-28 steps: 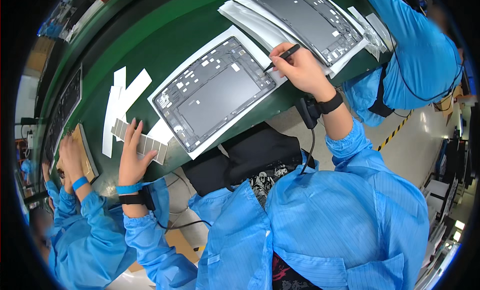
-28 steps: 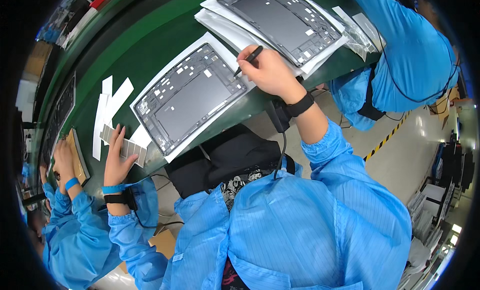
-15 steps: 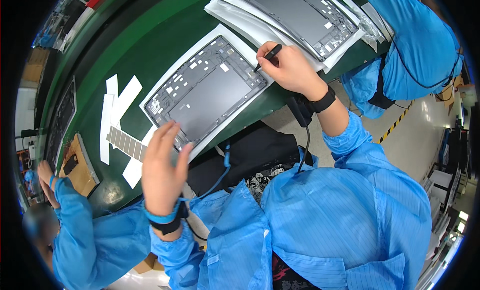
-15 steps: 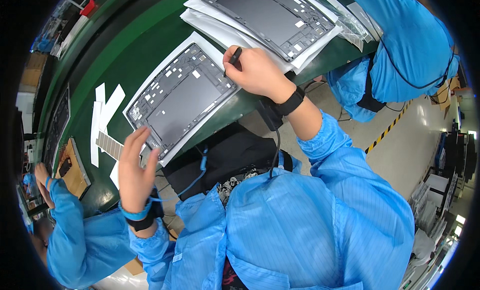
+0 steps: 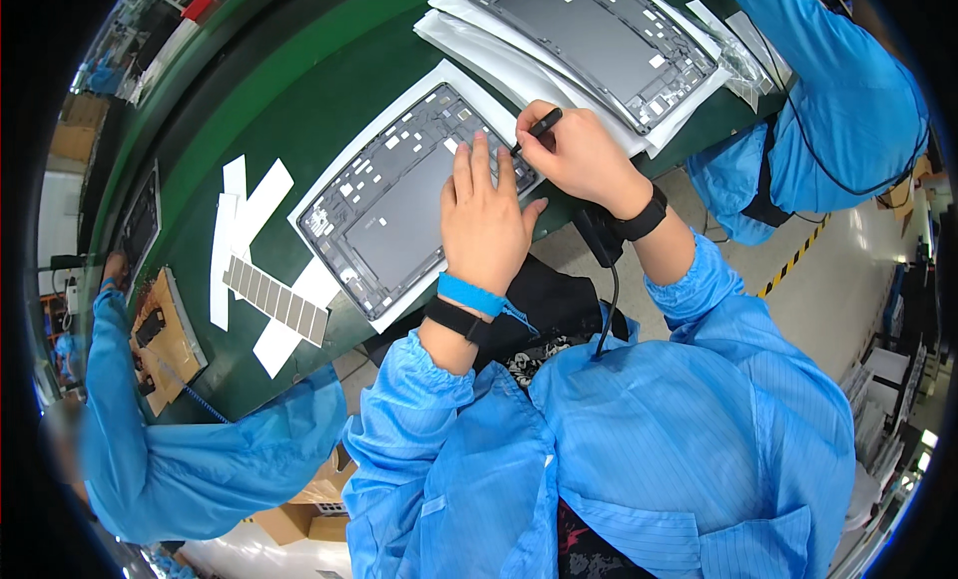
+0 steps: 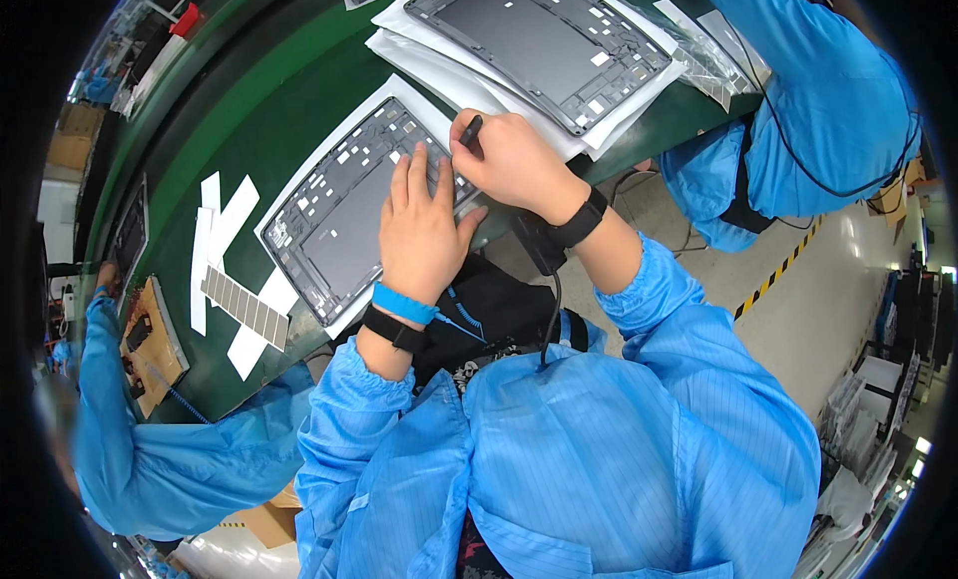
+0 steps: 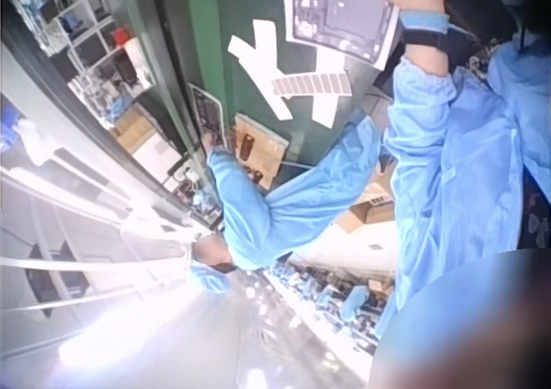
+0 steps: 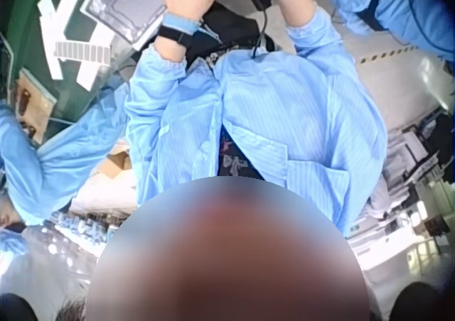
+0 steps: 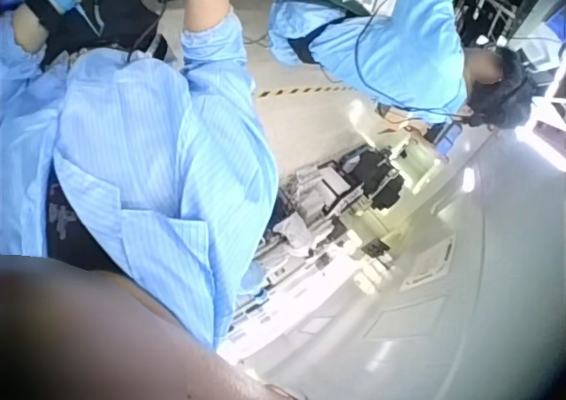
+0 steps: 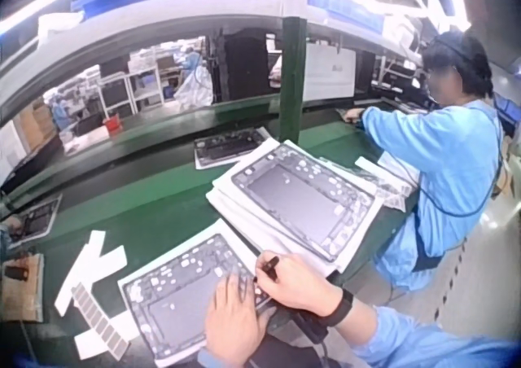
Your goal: Applying adhesive components and inspecting electronic device chassis on a factory assembly line.
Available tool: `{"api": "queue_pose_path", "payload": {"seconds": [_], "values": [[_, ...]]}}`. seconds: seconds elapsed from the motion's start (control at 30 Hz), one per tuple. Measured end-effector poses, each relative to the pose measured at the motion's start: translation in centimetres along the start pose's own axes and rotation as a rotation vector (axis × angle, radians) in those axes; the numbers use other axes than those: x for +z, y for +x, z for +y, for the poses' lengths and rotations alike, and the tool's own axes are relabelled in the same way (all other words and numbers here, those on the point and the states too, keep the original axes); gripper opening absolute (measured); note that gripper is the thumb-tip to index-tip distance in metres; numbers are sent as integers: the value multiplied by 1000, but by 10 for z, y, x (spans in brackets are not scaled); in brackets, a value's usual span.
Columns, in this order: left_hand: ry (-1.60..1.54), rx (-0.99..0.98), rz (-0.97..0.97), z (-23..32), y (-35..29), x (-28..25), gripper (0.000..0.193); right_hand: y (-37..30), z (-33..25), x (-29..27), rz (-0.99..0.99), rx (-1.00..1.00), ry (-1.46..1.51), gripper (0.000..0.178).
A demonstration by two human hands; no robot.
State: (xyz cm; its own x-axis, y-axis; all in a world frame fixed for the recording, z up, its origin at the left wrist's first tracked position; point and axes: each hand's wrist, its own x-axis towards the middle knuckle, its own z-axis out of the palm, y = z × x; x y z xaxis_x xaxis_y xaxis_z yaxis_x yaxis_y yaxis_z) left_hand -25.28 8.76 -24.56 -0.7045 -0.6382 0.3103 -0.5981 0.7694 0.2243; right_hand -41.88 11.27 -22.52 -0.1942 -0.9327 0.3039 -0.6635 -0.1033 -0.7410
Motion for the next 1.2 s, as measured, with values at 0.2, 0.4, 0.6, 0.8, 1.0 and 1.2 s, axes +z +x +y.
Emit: {"api": "queue_pose_path", "payload": {"seconds": [0.2, 0.4, 0.6, 0.8, 1.0, 1.2], "values": [[2, 34, 5, 2, 4, 8, 64, 4, -7, -12, -79, 70, -21, 16], [25, -69, 62, -7, -5, -22, 52, -1, -12, 1, 105, 78, 187, 17], [122, -839, 195, -88, -81, -89, 37, -26, -14, 9, 149, 71, 165, 19], [216, -781, 2, -115, -83, -54, 28, -38, 6, 21, 143, -151, -172, 31], [202, -807, 5, -122, -88, -57, 24, -42, 6, 33, 149, -367, -353, 29], [245, -721, 18, -123, -87, -53, 23, -40, 2, 28, 71, -383, -508, 25]]}}
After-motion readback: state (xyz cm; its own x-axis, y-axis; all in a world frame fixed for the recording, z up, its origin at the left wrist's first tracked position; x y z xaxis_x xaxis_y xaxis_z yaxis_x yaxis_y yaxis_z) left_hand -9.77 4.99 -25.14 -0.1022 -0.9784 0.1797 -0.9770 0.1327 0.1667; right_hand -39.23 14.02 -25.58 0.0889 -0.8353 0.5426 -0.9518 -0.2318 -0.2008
